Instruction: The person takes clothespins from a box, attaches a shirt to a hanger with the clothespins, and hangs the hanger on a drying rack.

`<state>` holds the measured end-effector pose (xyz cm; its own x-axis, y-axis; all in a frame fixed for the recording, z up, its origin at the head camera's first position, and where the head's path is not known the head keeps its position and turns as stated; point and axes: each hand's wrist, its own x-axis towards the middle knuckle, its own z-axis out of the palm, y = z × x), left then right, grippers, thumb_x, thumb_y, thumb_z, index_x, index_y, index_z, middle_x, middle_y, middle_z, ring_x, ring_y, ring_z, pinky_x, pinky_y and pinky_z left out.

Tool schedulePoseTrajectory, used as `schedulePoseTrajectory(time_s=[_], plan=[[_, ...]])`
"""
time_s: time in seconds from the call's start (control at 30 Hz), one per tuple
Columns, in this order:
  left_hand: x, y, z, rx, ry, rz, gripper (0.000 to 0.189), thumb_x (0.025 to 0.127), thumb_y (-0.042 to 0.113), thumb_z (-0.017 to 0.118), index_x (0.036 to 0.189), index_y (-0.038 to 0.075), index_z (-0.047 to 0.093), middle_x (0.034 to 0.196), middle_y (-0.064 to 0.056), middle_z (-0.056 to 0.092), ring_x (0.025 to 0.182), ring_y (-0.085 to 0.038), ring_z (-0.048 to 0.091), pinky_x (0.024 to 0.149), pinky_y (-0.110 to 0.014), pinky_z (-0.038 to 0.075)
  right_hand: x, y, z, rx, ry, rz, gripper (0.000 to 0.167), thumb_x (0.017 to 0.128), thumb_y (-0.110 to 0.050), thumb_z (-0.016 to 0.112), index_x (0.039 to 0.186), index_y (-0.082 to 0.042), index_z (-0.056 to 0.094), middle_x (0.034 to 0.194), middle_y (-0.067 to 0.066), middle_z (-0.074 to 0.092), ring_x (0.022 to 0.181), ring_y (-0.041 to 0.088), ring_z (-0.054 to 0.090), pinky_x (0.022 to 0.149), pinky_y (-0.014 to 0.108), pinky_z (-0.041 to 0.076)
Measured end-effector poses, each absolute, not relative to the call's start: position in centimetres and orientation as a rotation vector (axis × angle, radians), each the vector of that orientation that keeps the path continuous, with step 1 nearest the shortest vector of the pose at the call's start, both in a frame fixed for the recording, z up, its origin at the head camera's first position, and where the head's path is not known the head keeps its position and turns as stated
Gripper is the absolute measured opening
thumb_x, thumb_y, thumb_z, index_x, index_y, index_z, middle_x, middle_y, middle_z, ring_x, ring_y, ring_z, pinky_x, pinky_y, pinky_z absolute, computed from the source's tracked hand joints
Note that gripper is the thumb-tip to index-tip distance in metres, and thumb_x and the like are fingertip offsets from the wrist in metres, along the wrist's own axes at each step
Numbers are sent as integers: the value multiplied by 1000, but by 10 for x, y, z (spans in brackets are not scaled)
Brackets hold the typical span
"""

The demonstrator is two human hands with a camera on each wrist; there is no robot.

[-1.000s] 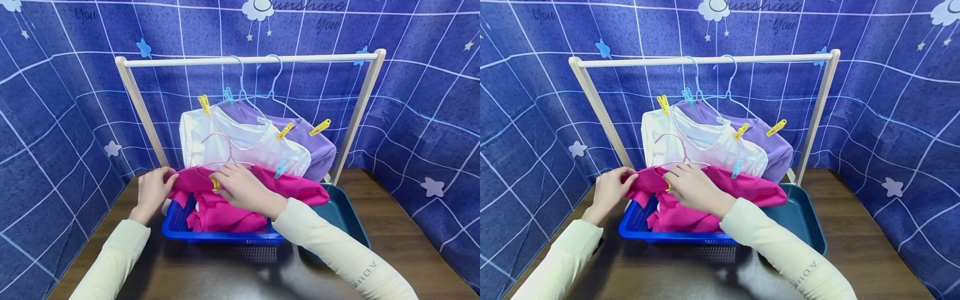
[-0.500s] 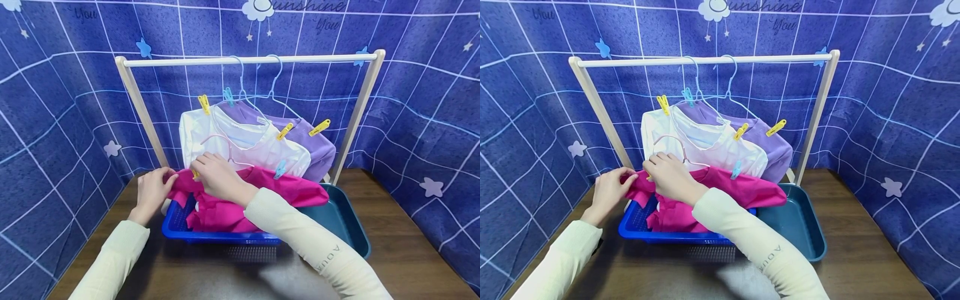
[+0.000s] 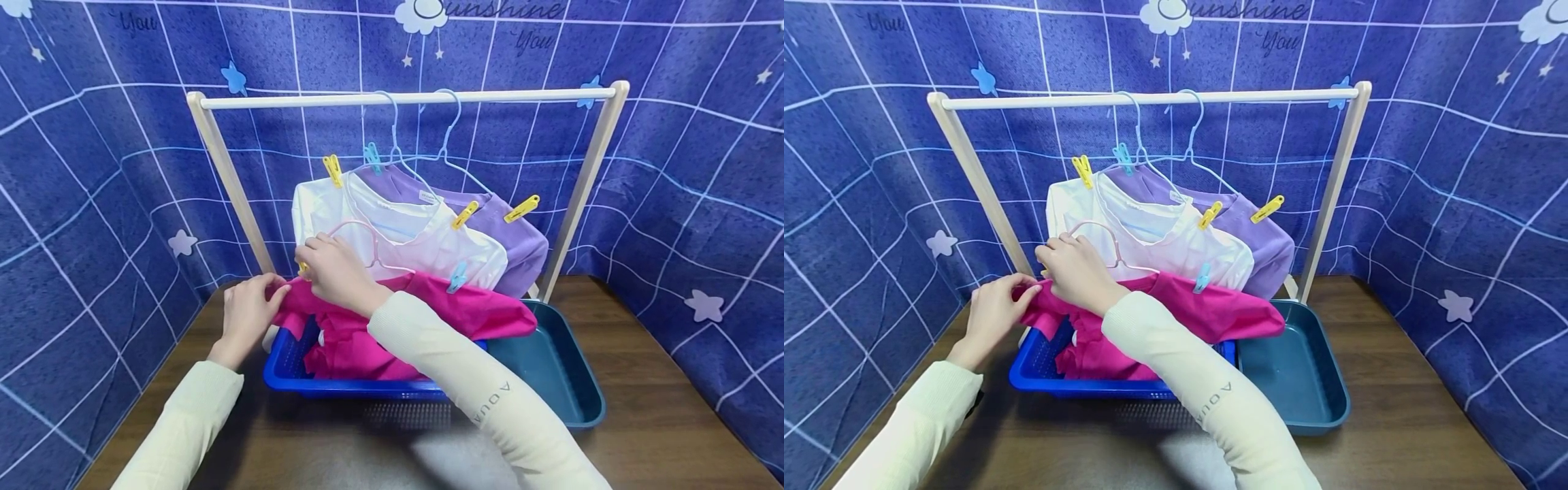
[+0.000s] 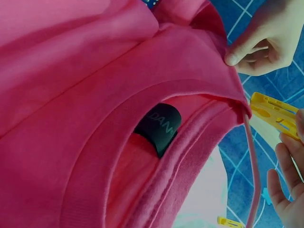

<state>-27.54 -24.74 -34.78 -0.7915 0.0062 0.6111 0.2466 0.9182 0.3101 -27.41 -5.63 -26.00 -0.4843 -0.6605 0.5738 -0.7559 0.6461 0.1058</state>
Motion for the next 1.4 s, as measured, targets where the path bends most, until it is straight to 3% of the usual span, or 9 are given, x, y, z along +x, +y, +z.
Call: schedulePoseTrajectory(time_s=[0.73, 1.4], plan=[[-276, -246, -348, -167, -2437, -490, 21, 85, 25, 63, 93, 6, 66, 82, -16, 68, 78, -37, 61, 76, -53, 36, -290, -81, -266, 997, -2391, 13, 13, 77, -21, 63, 90, -18, 64, 85, -4, 63, 86, 13, 56, 71, 26, 43], [-277, -246, -348, -186, -2435, -484, 21, 85, 25, 64, 94, 5, 66, 82, -16, 68, 78, -37, 62, 76, -55, 36, -287, -77, -272, 948, -2422, 16, 24, 89, -31, 56, 109, -19, 61, 103, -4, 65, 96, 13, 55, 79, 29, 43]])
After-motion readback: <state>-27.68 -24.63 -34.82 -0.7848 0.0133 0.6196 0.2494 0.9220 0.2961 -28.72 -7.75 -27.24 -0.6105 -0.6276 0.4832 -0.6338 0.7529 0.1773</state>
